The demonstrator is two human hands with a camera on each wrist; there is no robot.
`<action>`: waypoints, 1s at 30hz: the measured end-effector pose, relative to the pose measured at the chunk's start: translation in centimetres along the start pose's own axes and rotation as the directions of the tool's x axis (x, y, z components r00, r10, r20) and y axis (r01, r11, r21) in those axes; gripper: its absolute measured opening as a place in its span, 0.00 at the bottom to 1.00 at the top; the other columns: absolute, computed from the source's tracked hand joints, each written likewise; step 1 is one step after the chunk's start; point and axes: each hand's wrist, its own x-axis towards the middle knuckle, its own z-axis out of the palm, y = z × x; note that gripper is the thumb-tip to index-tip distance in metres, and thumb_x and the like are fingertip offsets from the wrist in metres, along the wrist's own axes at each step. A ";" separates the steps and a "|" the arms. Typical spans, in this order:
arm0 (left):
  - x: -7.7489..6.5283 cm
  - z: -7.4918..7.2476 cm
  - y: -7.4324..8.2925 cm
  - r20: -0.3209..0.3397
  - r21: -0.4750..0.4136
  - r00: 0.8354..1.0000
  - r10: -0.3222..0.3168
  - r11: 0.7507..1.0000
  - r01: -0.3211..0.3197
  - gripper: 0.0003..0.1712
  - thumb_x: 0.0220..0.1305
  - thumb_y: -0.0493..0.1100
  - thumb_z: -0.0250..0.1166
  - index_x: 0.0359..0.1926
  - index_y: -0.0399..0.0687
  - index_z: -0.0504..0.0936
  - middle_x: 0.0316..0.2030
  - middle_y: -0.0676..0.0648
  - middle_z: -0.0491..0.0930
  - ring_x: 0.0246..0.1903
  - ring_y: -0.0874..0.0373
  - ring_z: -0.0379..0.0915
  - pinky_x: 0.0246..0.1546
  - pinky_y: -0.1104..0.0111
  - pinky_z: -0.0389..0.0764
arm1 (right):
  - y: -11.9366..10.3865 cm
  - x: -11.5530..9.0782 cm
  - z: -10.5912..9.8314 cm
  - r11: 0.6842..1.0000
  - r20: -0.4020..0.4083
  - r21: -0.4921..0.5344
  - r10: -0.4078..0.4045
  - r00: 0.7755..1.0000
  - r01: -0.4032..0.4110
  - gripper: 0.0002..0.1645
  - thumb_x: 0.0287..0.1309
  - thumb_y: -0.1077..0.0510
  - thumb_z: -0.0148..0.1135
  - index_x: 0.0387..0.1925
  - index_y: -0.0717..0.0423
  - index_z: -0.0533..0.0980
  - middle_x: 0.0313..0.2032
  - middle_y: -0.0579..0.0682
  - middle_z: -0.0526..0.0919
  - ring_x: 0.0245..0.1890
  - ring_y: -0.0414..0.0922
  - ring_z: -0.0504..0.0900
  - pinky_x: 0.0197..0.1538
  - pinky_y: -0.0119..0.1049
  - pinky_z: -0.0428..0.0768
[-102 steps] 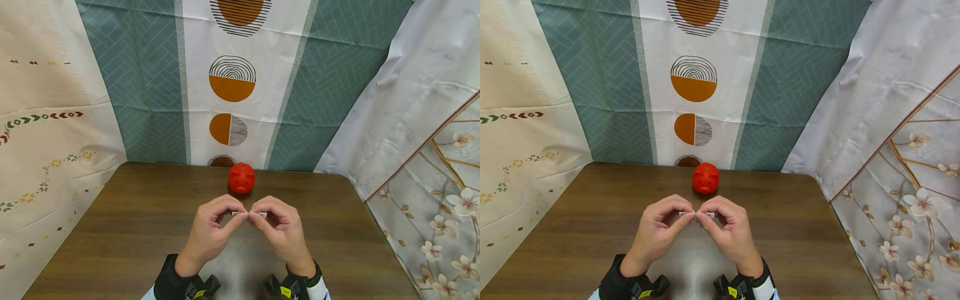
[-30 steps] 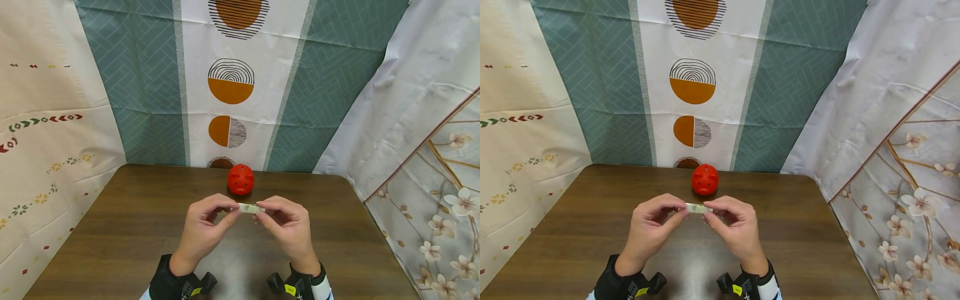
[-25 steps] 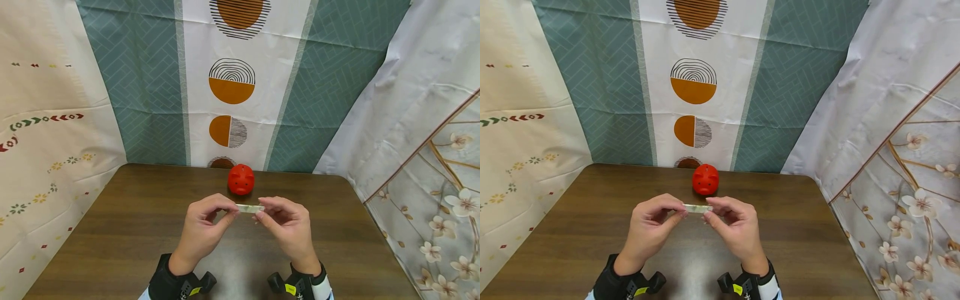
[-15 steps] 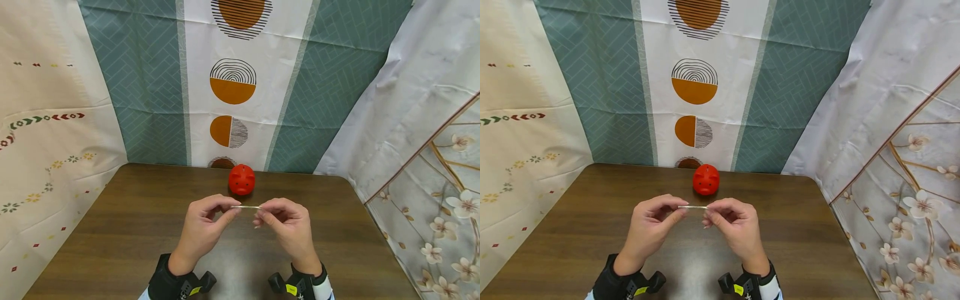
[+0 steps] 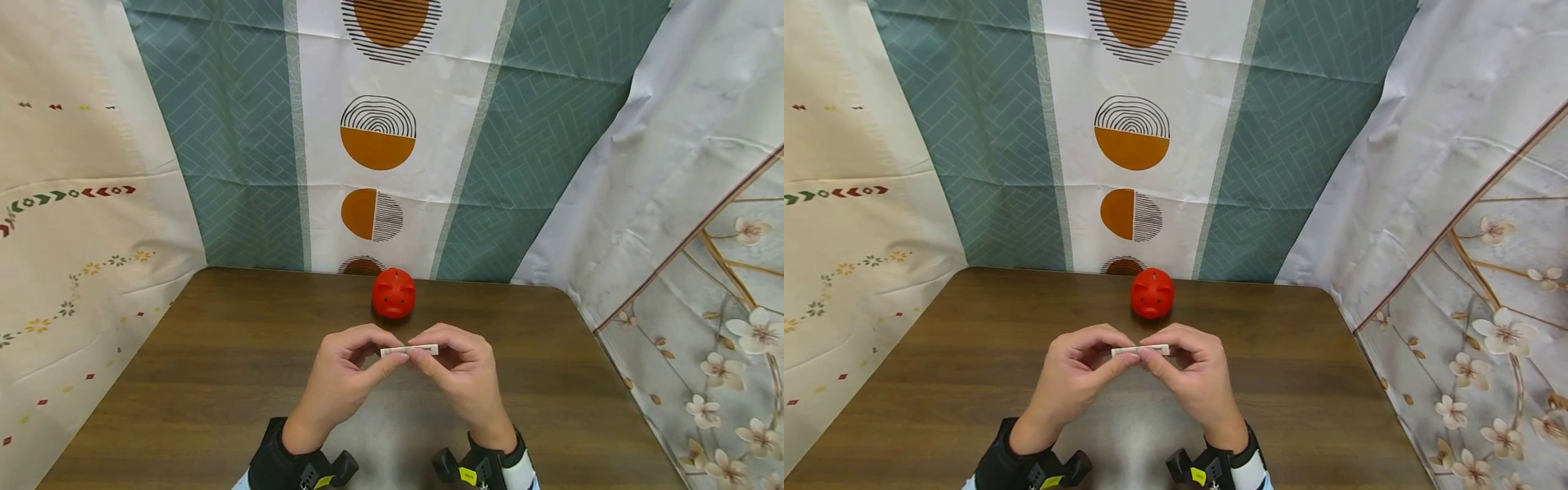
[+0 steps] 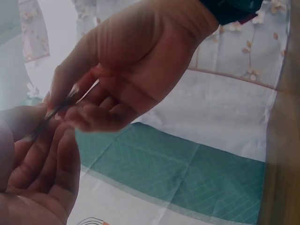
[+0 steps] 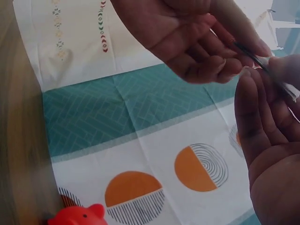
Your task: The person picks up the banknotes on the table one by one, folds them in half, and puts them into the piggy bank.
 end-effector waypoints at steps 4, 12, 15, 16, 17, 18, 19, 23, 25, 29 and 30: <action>0.0 0.2 -0.2 0.011 -0.029 0.999 0.044 0.999 -0.043 0.07 0.63 0.28 0.69 0.39 0.42 0.87 0.33 0.42 0.85 0.34 0.56 0.82 0.37 0.67 0.87 | 0.2 0.2 0.3 1.000 0.038 -0.002 -0.023 0.999 0.023 0.14 0.57 0.80 0.63 0.41 0.66 0.82 0.33 0.57 0.83 0.30 0.46 0.82 0.34 0.35 0.86; -0.1 0.1 0.0 -0.001 0.058 0.995 0.098 0.993 -0.098 0.07 0.63 0.29 0.70 0.38 0.45 0.87 0.32 0.44 0.85 0.33 0.58 0.81 0.33 0.67 0.85 | 0.5 0.1 0.6 0.998 0.043 -0.054 -0.038 0.998 0.040 0.13 0.57 0.80 0.61 0.39 0.66 0.81 0.30 0.57 0.82 0.30 0.46 0.82 0.33 0.35 0.85; 0.0 0.1 0.0 -0.010 0.058 0.995 0.104 0.993 -0.103 0.08 0.63 0.28 0.69 0.38 0.44 0.86 0.32 0.45 0.85 0.32 0.59 0.81 0.32 0.67 0.85 | 0.5 0.1 0.6 0.998 0.024 -0.051 -0.044 0.999 0.045 0.13 0.57 0.81 0.60 0.39 0.67 0.81 0.30 0.58 0.82 0.29 0.47 0.82 0.34 0.36 0.86; 0.0 0.1 0.0 -0.016 0.058 0.995 0.099 0.993 -0.098 0.09 0.63 0.27 0.69 0.38 0.44 0.86 0.32 0.46 0.85 0.32 0.59 0.81 0.32 0.67 0.85 | 0.5 0.1 0.6 0.998 0.015 -0.048 -0.044 0.999 0.045 0.13 0.57 0.81 0.60 0.40 0.67 0.81 0.30 0.58 0.83 0.29 0.47 0.83 0.34 0.36 0.87; 0.0 0.1 0.0 -0.023 0.058 0.995 0.094 0.994 -0.092 0.09 0.62 0.27 0.69 0.38 0.44 0.86 0.32 0.46 0.85 0.31 0.59 0.80 0.32 0.68 0.85 | 0.4 0.0 0.5 0.998 0.006 -0.041 -0.042 0.999 0.042 0.13 0.57 0.81 0.60 0.40 0.67 0.81 0.30 0.58 0.83 0.28 0.47 0.83 0.35 0.36 0.87; 0.0 0.0 0.0 -0.029 0.057 0.996 0.087 0.995 -0.085 0.09 0.62 0.27 0.69 0.38 0.44 0.86 0.32 0.46 0.85 0.31 0.59 0.80 0.33 0.68 0.85 | 0.4 0.0 0.4 0.999 -0.002 -0.031 -0.037 0.999 0.037 0.13 0.57 0.82 0.60 0.40 0.68 0.81 0.30 0.59 0.83 0.28 0.47 0.83 0.35 0.37 0.87; 0.0 0.0 0.0 -0.034 0.058 0.996 0.084 0.995 -0.082 0.09 0.62 0.27 0.69 0.38 0.44 0.86 0.32 0.46 0.86 0.31 0.59 0.80 0.33 0.69 0.85 | 0.4 0.0 0.4 0.999 -0.008 -0.020 -0.029 1.000 0.029 0.14 0.57 0.82 0.59 0.40 0.68 0.81 0.29 0.59 0.82 0.27 0.47 0.84 0.34 0.37 0.87; 0.0 -0.2 0.0 -0.044 0.059 0.996 0.084 0.995 -0.081 0.09 0.62 0.27 0.69 0.37 0.44 0.87 0.31 0.46 0.86 0.30 0.59 0.80 0.33 0.70 0.84 | 0.3 -0.1 0.3 1.000 -0.012 -0.003 -0.013 1.000 0.013 0.14 0.58 0.82 0.59 0.40 0.68 0.82 0.28 0.60 0.82 0.26 0.47 0.84 0.32 0.38 0.87; 0.0 -0.2 0.0 -0.037 0.049 0.996 0.084 0.995 -0.082 0.09 0.62 0.26 0.69 0.37 0.43 0.87 0.31 0.46 0.86 0.30 0.59 0.80 0.33 0.69 0.84 | 0.4 -0.1 0.3 1.000 -0.013 -0.009 -0.017 1.000 0.017 0.14 0.57 0.82 0.59 0.40 0.68 0.82 0.28 0.60 0.83 0.25 0.47 0.84 0.32 0.38 0.87; 0.0 -0.3 0.1 -0.047 0.040 0.996 0.079 0.996 -0.078 0.09 0.62 0.26 0.69 0.38 0.42 0.87 0.31 0.46 0.86 0.30 0.59 0.80 0.33 0.69 0.85 | 0.3 -0.2 0.1 1.000 -0.039 0.001 -0.020 0.999 0.020 0.14 0.56 0.83 0.61 0.40 0.69 0.81 0.29 0.59 0.84 0.25 0.45 0.86 0.31 0.40 0.88; 0.0 -0.3 0.1 -0.053 0.040 0.996 0.078 0.996 -0.076 0.09 0.61 0.26 0.69 0.37 0.42 0.87 0.30 0.46 0.86 0.30 0.59 0.80 0.33 0.69 0.85 | 0.2 -0.2 0.1 1.000 -0.043 0.006 -0.019 0.999 0.020 0.13 0.56 0.83 0.61 0.40 0.69 0.81 0.28 0.59 0.84 0.25 0.45 0.87 0.30 0.40 0.88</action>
